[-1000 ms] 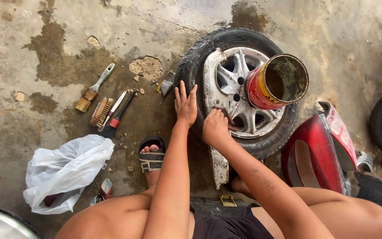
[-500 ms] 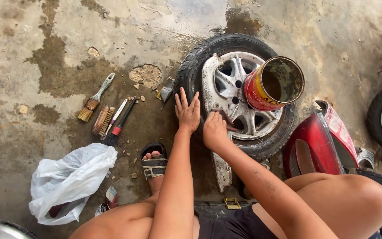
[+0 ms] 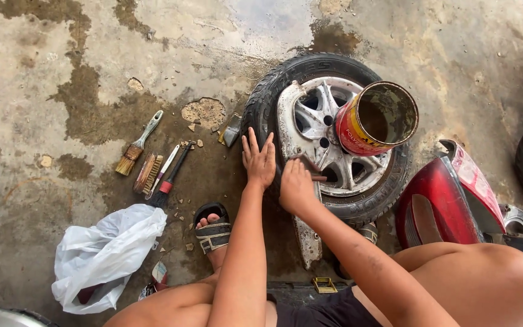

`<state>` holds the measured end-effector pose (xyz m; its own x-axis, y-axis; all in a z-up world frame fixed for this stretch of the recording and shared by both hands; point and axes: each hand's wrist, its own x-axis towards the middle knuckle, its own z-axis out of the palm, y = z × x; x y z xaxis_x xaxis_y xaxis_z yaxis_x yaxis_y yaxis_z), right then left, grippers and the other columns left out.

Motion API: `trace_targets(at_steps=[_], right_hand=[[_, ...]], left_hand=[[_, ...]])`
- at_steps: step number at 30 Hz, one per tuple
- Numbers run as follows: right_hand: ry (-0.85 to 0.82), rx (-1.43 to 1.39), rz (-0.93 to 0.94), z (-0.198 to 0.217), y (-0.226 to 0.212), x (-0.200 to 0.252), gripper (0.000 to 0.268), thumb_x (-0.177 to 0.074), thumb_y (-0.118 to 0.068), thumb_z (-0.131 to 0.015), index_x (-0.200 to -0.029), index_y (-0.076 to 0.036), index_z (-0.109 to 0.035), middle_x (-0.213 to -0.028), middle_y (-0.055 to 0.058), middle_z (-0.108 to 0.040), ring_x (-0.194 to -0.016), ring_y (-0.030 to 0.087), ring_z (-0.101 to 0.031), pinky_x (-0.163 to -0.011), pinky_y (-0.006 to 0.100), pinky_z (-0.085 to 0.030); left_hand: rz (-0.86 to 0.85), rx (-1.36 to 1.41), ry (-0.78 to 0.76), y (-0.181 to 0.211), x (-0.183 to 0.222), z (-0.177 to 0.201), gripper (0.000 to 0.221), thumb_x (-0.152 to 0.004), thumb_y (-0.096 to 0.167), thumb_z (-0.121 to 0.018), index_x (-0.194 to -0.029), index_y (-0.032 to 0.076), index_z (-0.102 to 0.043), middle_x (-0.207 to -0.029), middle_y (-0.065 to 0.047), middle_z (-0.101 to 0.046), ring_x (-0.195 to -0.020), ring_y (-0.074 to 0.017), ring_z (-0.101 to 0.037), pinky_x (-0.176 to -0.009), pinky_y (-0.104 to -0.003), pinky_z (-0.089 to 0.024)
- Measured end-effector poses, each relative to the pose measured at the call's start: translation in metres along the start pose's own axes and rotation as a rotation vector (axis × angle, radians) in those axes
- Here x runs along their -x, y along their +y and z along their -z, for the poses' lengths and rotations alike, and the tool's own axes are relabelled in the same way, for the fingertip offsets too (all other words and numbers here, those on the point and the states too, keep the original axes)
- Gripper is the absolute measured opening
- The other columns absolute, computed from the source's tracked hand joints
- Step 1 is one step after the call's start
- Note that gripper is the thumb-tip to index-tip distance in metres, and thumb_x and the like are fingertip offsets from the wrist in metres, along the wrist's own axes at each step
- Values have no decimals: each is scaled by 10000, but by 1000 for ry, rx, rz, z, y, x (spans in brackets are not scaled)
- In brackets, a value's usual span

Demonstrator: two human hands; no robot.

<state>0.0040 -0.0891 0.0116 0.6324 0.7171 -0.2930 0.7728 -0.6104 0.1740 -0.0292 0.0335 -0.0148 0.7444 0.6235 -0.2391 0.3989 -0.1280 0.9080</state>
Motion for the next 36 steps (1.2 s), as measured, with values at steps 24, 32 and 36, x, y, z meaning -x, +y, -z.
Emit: trace_targets(at_steps=[24, 32, 36], right_hand=[[-162, -471, -128, 31, 25, 5, 842, -1063, -623, -235, -1604, 19, -300, -1675, 273, -275, -1568, 407, -255, -1241, 622, -187], [-52, -401, -160, 43, 21, 9, 801, -1061, -606, -329, -1556, 20, -397, -1606, 290, -407, -1523, 402, -371, -1192, 604, -322], [8, -466, -160, 7, 51, -14, 744, -1073, -565, -342, -1564, -11, -415, -1619, 257, -413, -1519, 385, -384, -1175, 614, -336]], left_hand=[[2, -104, -62, 2, 5, 10, 594, -1077, 608, -169, -1604, 384, -324, -1730, -17, 115, -1573, -369, 103, -1242, -606, -114], [7, -103, -60, 1, 4, 10, 572, -1079, 596, -219, -1601, 386, -326, -1731, -31, 109, -1572, -377, 103, -1244, -600, -107], [9, -146, -67, 2, 6, 11, 579, -1059, 603, -340, -1595, 386, -343, -1733, -37, 111, -1577, -369, 90, -1249, -585, -119]])
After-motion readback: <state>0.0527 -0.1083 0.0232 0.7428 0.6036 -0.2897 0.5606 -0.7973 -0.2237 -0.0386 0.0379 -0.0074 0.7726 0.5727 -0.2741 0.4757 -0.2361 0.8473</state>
